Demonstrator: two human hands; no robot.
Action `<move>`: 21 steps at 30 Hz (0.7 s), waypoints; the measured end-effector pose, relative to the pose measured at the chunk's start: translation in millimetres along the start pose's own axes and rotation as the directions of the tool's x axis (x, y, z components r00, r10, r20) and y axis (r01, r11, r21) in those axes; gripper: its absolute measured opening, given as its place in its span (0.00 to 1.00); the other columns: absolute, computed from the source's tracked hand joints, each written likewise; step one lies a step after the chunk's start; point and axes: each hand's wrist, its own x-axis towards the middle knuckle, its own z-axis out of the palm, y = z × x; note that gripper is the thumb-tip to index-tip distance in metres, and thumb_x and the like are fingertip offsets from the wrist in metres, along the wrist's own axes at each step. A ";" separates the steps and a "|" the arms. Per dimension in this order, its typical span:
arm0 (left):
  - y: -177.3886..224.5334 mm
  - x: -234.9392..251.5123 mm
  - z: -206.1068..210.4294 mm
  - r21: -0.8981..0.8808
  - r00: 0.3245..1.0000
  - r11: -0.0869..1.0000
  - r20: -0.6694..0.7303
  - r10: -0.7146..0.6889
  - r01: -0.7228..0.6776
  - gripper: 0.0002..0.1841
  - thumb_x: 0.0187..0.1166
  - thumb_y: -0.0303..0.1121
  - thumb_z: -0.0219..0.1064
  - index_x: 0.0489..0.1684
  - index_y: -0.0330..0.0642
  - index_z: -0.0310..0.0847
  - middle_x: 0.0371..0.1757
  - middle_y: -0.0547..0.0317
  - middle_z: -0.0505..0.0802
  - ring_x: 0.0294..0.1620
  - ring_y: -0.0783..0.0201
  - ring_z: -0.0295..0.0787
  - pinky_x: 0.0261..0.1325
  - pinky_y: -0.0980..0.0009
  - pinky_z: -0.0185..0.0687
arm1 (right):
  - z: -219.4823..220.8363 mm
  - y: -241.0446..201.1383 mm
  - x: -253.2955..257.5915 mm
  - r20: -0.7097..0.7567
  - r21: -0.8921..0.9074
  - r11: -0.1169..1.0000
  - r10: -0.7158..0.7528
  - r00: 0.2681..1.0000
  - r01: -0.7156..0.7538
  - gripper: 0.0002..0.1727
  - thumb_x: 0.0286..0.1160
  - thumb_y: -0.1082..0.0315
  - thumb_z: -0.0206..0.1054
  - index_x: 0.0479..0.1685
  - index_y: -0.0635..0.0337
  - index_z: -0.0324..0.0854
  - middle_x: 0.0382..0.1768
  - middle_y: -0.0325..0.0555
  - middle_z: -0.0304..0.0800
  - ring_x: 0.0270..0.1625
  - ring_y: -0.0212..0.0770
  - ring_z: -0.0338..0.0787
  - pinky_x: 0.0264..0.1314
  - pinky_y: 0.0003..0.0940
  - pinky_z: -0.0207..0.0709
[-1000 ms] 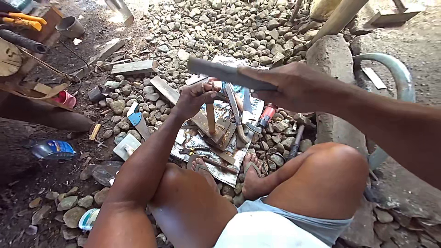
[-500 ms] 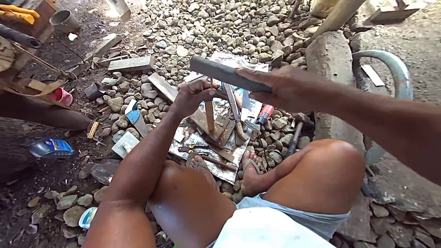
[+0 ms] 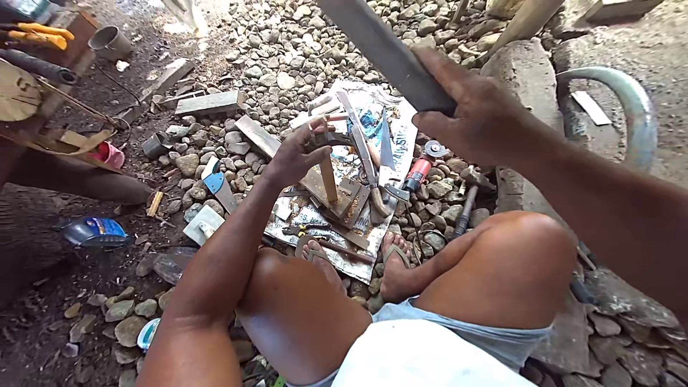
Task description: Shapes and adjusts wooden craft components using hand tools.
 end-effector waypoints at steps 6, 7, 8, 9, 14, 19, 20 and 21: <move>2.9 -1.6 9.5 0.058 0.999 0.998 0.019 -0.027 0.026 0.23 0.85 0.29 0.65 0.80 0.39 0.75 0.65 0.53 0.91 0.59 0.70 0.90 0.67 0.71 0.85 | 9.9 2.1 -12.9 0.018 -0.071 0.992 -0.102 0.995 0.103 0.40 0.85 0.57 0.62 0.97 0.41 0.50 0.52 0.51 0.92 0.42 0.48 0.92 0.44 0.55 0.86; 3.3 -1.0 11.3 0.033 0.999 0.999 0.009 -0.035 0.035 0.24 0.87 0.31 0.64 0.82 0.39 0.72 0.67 0.53 0.91 0.62 0.69 0.90 0.69 0.69 0.84 | 11.4 1.4 -14.3 0.031 -0.073 0.988 -0.133 0.991 0.135 0.40 0.87 0.57 0.62 0.97 0.41 0.50 0.54 0.52 0.92 0.43 0.48 0.93 0.46 0.54 0.87; 2.8 -0.3 13.0 0.009 1.000 1.000 -0.008 -0.029 0.029 0.25 0.89 0.33 0.63 0.84 0.39 0.70 0.68 0.52 0.91 0.64 0.67 0.90 0.72 0.67 0.84 | 13.0 0.2 -15.4 0.047 -0.075 0.984 -0.161 0.986 0.164 0.39 0.87 0.57 0.61 0.97 0.42 0.50 0.55 0.52 0.91 0.44 0.48 0.93 0.48 0.54 0.87; 1.5 0.6 14.7 -0.004 0.999 1.000 -0.030 -0.015 0.015 0.25 0.90 0.36 0.60 0.85 0.38 0.69 0.68 0.51 0.90 0.66 0.65 0.89 0.74 0.64 0.83 | 15.4 -0.4 -16.3 0.056 -0.084 0.979 -0.183 0.982 0.187 0.39 0.88 0.56 0.61 0.97 0.42 0.51 0.54 0.52 0.92 0.44 0.48 0.93 0.46 0.55 0.87; -5.0 5.1 20.2 0.117 0.992 0.992 -0.114 0.055 -0.041 0.23 0.94 0.44 0.53 0.76 0.39 0.77 0.67 0.55 0.90 0.67 0.69 0.87 0.75 0.63 0.80 | 23.0 -6.9 -20.1 0.160 -0.135 0.965 -0.205 0.966 0.227 0.36 0.90 0.53 0.58 0.97 0.43 0.52 0.52 0.49 0.92 0.43 0.47 0.93 0.45 0.51 0.87; -1.9 5.4 24.1 0.195 0.987 0.978 -0.124 0.103 -0.078 0.17 0.94 0.42 0.54 0.53 0.40 0.85 0.46 0.59 0.91 0.51 0.71 0.89 0.63 0.65 0.85 | 34.6 -8.8 -21.2 0.221 -0.161 0.958 -0.199 0.955 0.237 0.36 0.91 0.53 0.58 0.96 0.43 0.53 0.51 0.50 0.91 0.44 0.48 0.93 0.47 0.52 0.88; -3.3 5.4 24.3 0.209 0.986 0.975 -0.129 0.108 -0.079 0.16 0.93 0.42 0.54 0.50 0.41 0.84 0.42 0.61 0.91 0.47 0.72 0.89 0.59 0.66 0.86 | 36.7 -9.0 -21.1 0.243 -0.171 0.957 -0.190 0.951 0.235 0.36 0.90 0.53 0.59 0.97 0.43 0.53 0.49 0.50 0.90 0.43 0.48 0.92 0.45 0.52 0.87; -4.0 5.5 24.8 0.222 0.985 0.972 -0.135 0.110 -0.078 0.15 0.93 0.42 0.54 0.47 0.41 0.83 0.39 0.62 0.90 0.44 0.73 0.88 0.56 0.67 0.85 | 37.1 -9.6 -21.0 0.261 -0.178 0.957 -0.180 0.948 0.231 0.36 0.90 0.53 0.59 0.97 0.43 0.53 0.48 0.50 0.90 0.42 0.49 0.92 0.45 0.52 0.87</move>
